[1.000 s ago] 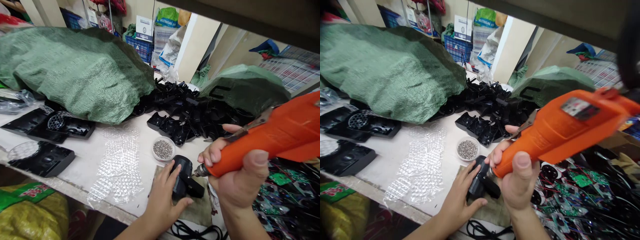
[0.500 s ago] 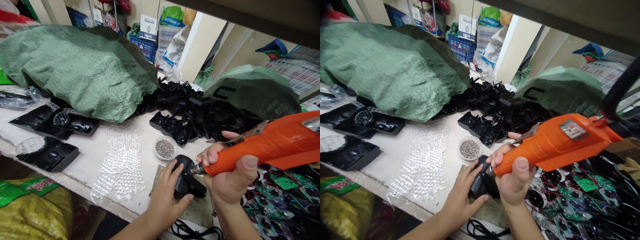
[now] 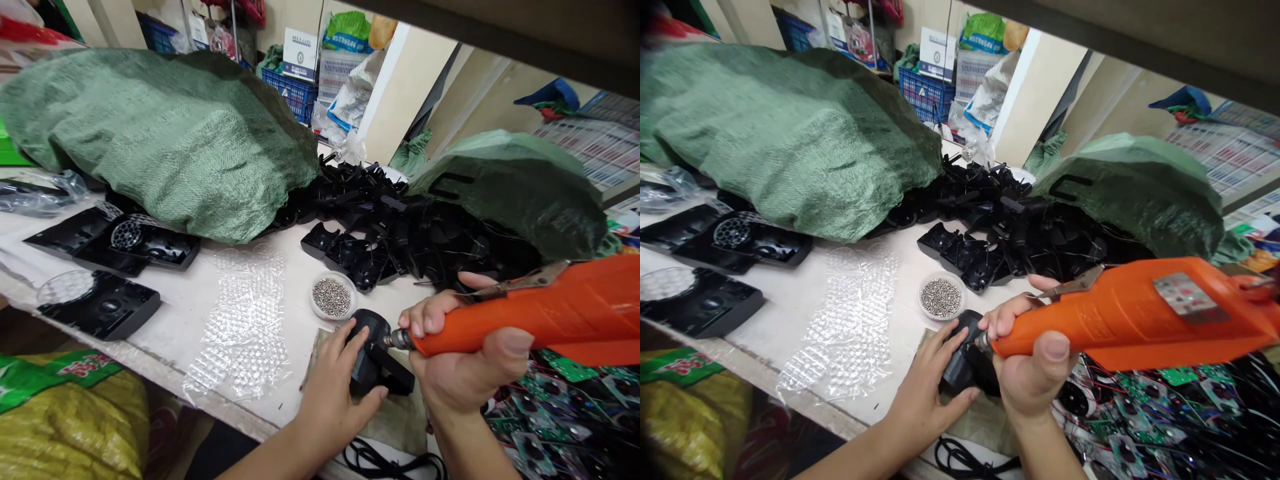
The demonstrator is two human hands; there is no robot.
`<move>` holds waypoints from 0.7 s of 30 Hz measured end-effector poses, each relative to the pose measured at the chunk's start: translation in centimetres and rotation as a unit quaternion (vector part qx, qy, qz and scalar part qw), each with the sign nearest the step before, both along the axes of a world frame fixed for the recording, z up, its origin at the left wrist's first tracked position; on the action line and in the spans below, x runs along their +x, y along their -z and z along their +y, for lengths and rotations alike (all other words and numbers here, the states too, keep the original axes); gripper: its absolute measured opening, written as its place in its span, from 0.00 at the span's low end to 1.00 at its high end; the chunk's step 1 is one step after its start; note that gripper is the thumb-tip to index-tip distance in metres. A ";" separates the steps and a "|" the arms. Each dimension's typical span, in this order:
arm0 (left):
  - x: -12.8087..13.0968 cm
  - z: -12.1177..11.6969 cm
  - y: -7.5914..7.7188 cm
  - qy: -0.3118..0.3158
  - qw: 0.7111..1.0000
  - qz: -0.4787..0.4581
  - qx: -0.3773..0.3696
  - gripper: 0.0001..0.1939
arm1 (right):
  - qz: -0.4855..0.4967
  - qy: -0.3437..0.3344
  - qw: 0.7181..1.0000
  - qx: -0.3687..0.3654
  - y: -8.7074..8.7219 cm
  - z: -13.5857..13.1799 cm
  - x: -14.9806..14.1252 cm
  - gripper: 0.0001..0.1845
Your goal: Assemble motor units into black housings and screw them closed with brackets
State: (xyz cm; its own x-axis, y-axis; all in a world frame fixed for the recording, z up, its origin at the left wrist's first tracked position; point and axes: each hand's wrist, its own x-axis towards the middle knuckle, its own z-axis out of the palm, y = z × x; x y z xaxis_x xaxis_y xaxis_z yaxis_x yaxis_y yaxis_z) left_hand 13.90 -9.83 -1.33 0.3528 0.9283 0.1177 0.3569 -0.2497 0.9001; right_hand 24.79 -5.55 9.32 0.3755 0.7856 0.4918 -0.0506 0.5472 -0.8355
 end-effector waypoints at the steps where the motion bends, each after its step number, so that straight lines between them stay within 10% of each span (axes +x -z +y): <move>1: 0.0 0.0 0.0 0.000 1.000 0.001 -0.001 0.36 | -0.001 -0.005 1.000 0.003 0.0 0.0 0.0 0.28; 11: 0.0 0.0 -0.6 -0.021 0.998 -0.051 -0.032 0.35 | -0.008 -0.048 0.999 0.002 0.0 -1.2 0.2 0.28; 21: -0.3 0.6 -0.3 -0.077 0.988 -0.081 0.104 0.03 | 0.045 -0.072 0.996 -0.024 -0.8 -1.9 -0.1 0.27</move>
State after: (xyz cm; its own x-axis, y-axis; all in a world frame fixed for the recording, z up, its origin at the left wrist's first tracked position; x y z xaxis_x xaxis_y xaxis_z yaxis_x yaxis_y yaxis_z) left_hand 13.55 -9.28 -1.07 0.1710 0.9189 0.3556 0.2607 -0.3902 0.8830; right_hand 24.73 -7.49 10.08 0.2981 0.8564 0.4215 -0.2012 0.4881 -0.8493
